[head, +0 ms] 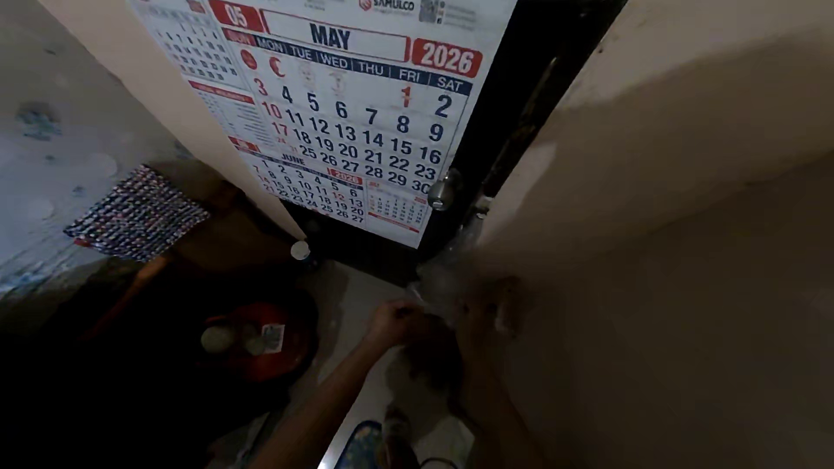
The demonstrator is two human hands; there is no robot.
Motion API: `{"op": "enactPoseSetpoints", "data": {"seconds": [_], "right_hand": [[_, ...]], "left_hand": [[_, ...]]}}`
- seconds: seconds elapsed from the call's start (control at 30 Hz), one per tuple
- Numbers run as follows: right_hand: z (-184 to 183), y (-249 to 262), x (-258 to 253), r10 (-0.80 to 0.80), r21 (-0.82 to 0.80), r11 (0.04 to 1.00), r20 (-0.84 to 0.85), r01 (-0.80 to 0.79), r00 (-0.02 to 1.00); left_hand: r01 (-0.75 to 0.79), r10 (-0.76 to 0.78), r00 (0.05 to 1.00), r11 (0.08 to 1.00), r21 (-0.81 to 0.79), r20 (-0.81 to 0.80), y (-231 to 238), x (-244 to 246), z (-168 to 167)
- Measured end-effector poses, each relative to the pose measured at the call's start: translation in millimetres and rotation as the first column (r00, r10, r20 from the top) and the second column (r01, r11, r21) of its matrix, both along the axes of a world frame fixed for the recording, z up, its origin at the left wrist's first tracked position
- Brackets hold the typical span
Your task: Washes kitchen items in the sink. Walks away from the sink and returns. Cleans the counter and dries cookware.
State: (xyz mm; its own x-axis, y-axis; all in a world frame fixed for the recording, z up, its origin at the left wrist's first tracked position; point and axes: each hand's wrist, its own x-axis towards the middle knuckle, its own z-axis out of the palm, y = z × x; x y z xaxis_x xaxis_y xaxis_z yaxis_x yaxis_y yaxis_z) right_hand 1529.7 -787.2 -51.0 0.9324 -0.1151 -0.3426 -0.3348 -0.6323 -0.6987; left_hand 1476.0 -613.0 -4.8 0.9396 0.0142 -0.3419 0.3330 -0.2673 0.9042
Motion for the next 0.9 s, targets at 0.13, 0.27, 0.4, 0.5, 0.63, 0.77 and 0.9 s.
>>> {"op": "enactPoseSetpoints", "data": {"seconds": [0.13,0.27,0.4,0.5,0.63,0.77,0.9], "right_hand": [[-53,-1,-11,0.039,-0.001,0.999,0.171,-0.039,0.984],[-23,9,-18,0.060,-0.038,0.998,0.038,-0.059,0.997],[-25,16,-26,0.084,0.043,0.995,0.042,-0.086,0.996],[-36,16,-32,0.049,0.077,0.995,0.094,-0.057,0.994],[-40,9,-36,0.041,0.058,0.997,0.107,-0.047,0.993],[-24,4,-34,0.085,-0.026,0.996,-0.017,-0.086,0.996],[-14,15,-33,0.108,-0.080,0.990,-0.050,-0.112,0.993]], "left_hand": [[0.024,-0.025,0.999,1.000,0.019,0.048,-30,49,-15],[0.079,-0.071,0.995,0.986,0.144,-0.064,-54,90,-43],[0.332,-0.272,0.929,0.911,0.243,-0.250,-67,115,-64],[0.460,-0.360,0.873,0.831,0.313,-0.327,-72,118,-66],[0.454,-0.330,0.885,0.766,0.455,-0.327,-74,105,-45],[0.294,-0.318,0.948,0.875,0.384,0.000,-54,58,-67],[0.171,-0.174,0.985,0.944,0.283,-0.014,-12,-44,-76]]}}
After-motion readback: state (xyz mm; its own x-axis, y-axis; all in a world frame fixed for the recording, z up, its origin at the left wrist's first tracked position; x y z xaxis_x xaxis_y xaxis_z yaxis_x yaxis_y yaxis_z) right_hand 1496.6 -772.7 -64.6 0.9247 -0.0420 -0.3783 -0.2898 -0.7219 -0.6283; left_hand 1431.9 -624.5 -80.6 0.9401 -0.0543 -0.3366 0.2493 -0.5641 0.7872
